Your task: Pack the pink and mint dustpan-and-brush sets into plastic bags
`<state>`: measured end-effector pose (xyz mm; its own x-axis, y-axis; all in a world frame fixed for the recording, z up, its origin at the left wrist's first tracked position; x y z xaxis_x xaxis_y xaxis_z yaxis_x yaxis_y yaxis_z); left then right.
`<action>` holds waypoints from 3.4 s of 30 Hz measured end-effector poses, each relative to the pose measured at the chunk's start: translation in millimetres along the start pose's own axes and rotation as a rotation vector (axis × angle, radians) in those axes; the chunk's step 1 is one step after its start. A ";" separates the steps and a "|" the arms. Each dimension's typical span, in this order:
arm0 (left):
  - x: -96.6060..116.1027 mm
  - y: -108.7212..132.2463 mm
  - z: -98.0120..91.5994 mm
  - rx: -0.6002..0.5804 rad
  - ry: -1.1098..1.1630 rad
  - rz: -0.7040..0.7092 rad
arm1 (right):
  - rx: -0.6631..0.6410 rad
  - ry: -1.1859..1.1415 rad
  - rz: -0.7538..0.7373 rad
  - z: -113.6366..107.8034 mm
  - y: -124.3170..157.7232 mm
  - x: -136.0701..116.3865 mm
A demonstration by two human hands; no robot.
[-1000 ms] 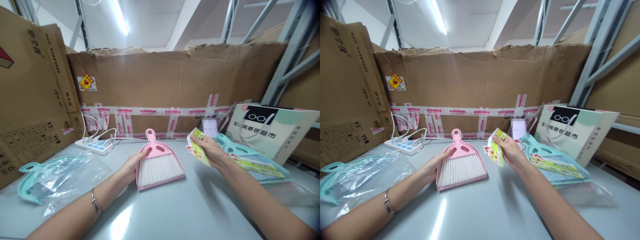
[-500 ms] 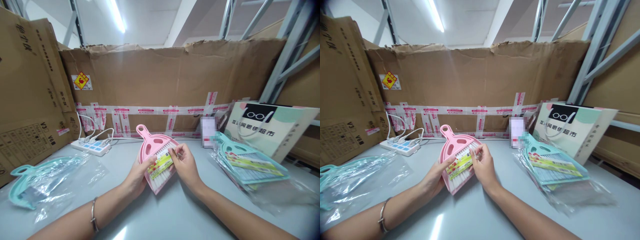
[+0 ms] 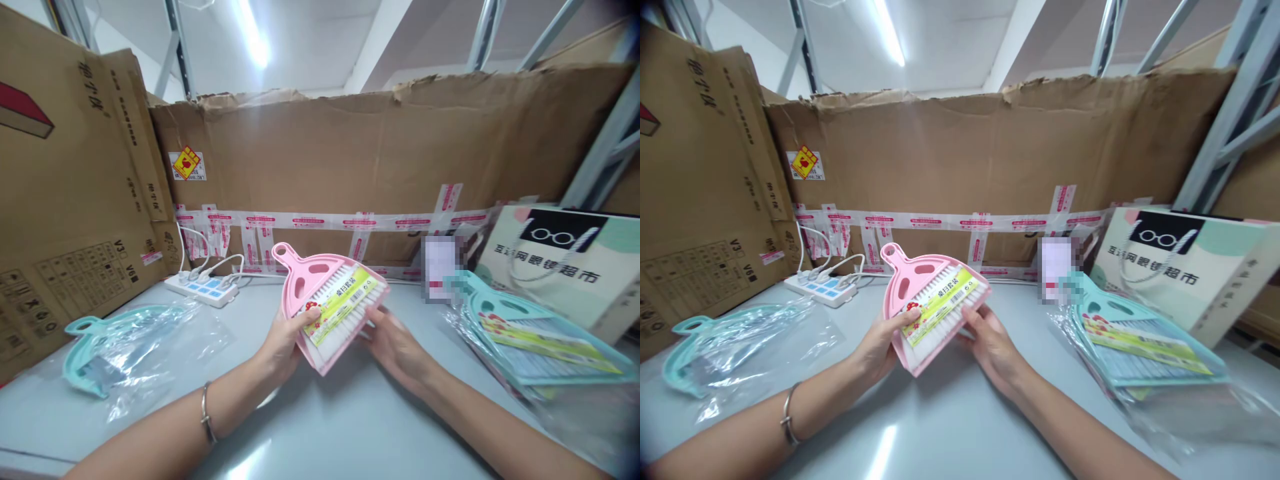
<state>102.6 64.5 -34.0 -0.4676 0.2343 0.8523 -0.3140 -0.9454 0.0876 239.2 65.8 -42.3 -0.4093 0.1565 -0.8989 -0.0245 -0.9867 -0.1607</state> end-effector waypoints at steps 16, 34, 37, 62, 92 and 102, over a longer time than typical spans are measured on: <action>90.1 70.9 -96.8 0.553 -2.478 0.047 | 0.157 -0.237 0.131 -16.3 -0.8 9.1; 17.9 120.3 -7.9 -0.444 -2.172 1.024 | 0.232 -0.142 -0.041 -56.9 -22.0 -26.6; 31.8 100.8 -30.4 -0.302 -2.196 0.925 | 0.247 -0.159 -0.014 -57.0 -21.6 -23.9; 47.0 -20.3 -36.1 0.332 -2.061 0.094 | 0.095 -0.043 0.259 -42.2 -7.6 -16.2; 53.9 -52.4 -82.1 0.075 -1.790 0.083 | 0.098 -0.043 0.387 -42.8 -0.7 -10.2; 46.1 -42.9 -54.1 0.168 -1.644 0.130 | 0.064 0.031 0.483 -48.9 23.3 4.8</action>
<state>49.8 128.1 -26.4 0.8686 -0.2147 0.4465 -0.2077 -0.9760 -0.0654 281.2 45.7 -70.3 -0.3600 -0.3195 -0.8765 0.1053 -0.9475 0.3021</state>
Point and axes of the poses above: each hand's wrist, its own y-axis away from the middle knuckle, its own z-axis out of the palm, x = y × z, the point moved 10 cm from there along -y, towards the middle knuckle, and after that the axes turned 7 degrees about -z, right-handed, at the moved point
